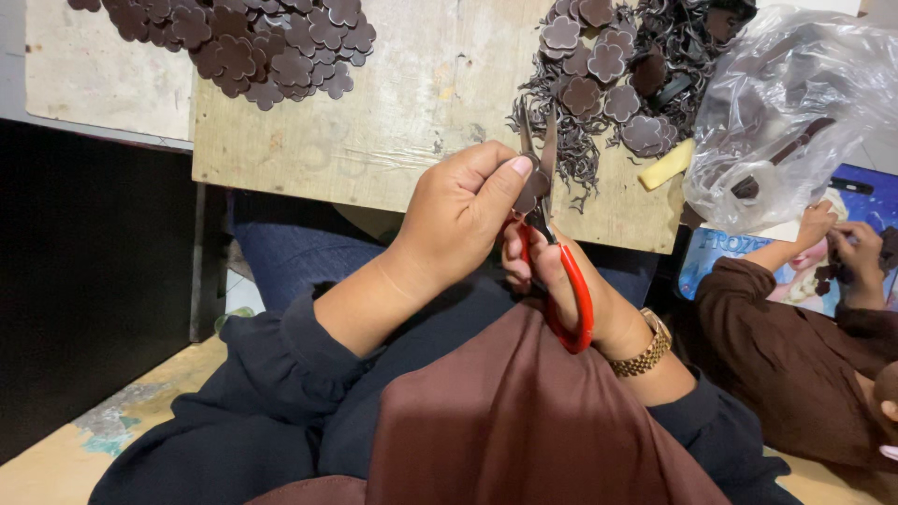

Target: The person uses red-handled scissors to trim the edges of small dark brown flower-shaped leather pieces. They pick up each piece, trim the perimeter, and place the finished piece into a pile on the wooden table.

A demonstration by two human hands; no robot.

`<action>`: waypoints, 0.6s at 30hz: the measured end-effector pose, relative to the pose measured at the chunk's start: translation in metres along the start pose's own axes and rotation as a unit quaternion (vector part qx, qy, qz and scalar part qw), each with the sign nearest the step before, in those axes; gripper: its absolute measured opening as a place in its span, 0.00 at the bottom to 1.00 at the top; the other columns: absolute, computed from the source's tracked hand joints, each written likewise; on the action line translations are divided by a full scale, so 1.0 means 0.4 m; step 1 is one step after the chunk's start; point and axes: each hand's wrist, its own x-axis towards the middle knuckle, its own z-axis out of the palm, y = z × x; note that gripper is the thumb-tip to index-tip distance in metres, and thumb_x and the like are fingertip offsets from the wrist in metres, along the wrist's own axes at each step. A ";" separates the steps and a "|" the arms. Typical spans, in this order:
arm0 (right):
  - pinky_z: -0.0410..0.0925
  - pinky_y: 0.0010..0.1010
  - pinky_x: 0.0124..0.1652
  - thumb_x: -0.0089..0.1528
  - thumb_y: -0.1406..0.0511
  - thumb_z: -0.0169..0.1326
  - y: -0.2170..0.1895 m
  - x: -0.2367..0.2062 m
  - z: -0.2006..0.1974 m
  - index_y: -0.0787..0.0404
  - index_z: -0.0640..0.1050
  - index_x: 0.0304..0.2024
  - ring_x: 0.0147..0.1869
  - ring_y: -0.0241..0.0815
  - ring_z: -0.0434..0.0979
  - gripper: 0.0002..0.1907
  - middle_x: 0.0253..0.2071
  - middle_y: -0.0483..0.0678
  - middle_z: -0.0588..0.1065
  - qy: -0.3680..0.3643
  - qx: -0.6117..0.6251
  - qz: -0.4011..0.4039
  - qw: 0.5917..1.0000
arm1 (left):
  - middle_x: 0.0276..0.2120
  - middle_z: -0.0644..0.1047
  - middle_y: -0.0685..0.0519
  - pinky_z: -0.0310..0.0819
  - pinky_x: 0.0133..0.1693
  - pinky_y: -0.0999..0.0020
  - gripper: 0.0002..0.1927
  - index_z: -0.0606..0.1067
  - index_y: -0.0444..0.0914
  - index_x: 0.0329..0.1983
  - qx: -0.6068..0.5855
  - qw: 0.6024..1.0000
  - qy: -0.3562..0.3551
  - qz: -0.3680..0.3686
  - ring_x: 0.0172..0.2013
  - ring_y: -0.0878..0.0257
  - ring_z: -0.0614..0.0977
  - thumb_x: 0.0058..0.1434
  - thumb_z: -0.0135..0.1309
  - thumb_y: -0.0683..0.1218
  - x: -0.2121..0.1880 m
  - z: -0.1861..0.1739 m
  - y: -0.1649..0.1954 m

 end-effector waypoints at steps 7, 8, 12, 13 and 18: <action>0.49 0.23 0.28 0.69 0.42 0.44 -0.004 -0.009 0.000 0.58 0.64 0.43 0.29 0.29 0.51 0.27 0.30 0.38 0.56 0.045 0.007 0.054 0.997 | 0.27 0.77 0.57 0.73 0.33 0.75 0.13 0.77 0.34 0.39 0.020 0.997 0.009 0.071 0.30 0.74 0.76 0.74 0.48 0.46 0.004 0.004 -0.015; 0.49 0.22 0.28 0.69 0.42 0.44 -0.005 -0.010 0.000 0.58 0.64 0.43 0.28 0.29 0.51 0.27 0.30 0.38 0.56 0.046 0.003 0.056 0.997 | 0.27 0.78 0.57 0.74 0.33 0.75 0.12 0.77 0.34 0.40 0.018 0.997 0.010 0.072 0.30 0.74 0.76 0.74 0.48 0.46 0.003 0.003 -0.016; 0.49 0.22 0.28 0.69 0.41 0.44 -0.010 -0.006 0.002 0.59 0.64 0.43 0.28 0.29 0.50 0.28 0.30 0.38 0.56 0.041 0.015 0.065 0.997 | 0.29 0.78 0.58 0.75 0.35 0.75 0.12 0.77 0.34 0.41 0.002 0.996 0.004 0.084 0.32 0.74 0.76 0.75 0.47 0.46 0.002 0.004 -0.017; 0.51 0.23 0.31 0.69 0.41 0.44 -0.012 -0.005 0.003 0.59 0.64 0.45 0.31 0.30 0.52 0.28 0.32 0.38 0.57 0.026 0.007 0.047 0.999 | 0.28 0.78 0.58 0.74 0.34 0.75 0.13 0.77 0.34 0.40 -0.003 0.998 0.005 0.066 0.30 0.74 0.76 0.75 0.47 0.47 0.002 0.005 -0.017; 0.54 0.26 0.39 0.71 0.40 0.43 -0.013 0.000 0.005 0.59 0.65 0.50 0.37 0.32 0.54 0.29 0.36 0.40 0.60 -0.008 -0.027 0.000 1.000 | 0.27 0.77 0.58 0.74 0.33 0.76 0.13 0.77 0.35 0.41 -0.040 0.999 0.007 0.035 0.29 0.74 0.76 0.75 0.47 0.48 0.003 0.005 -0.018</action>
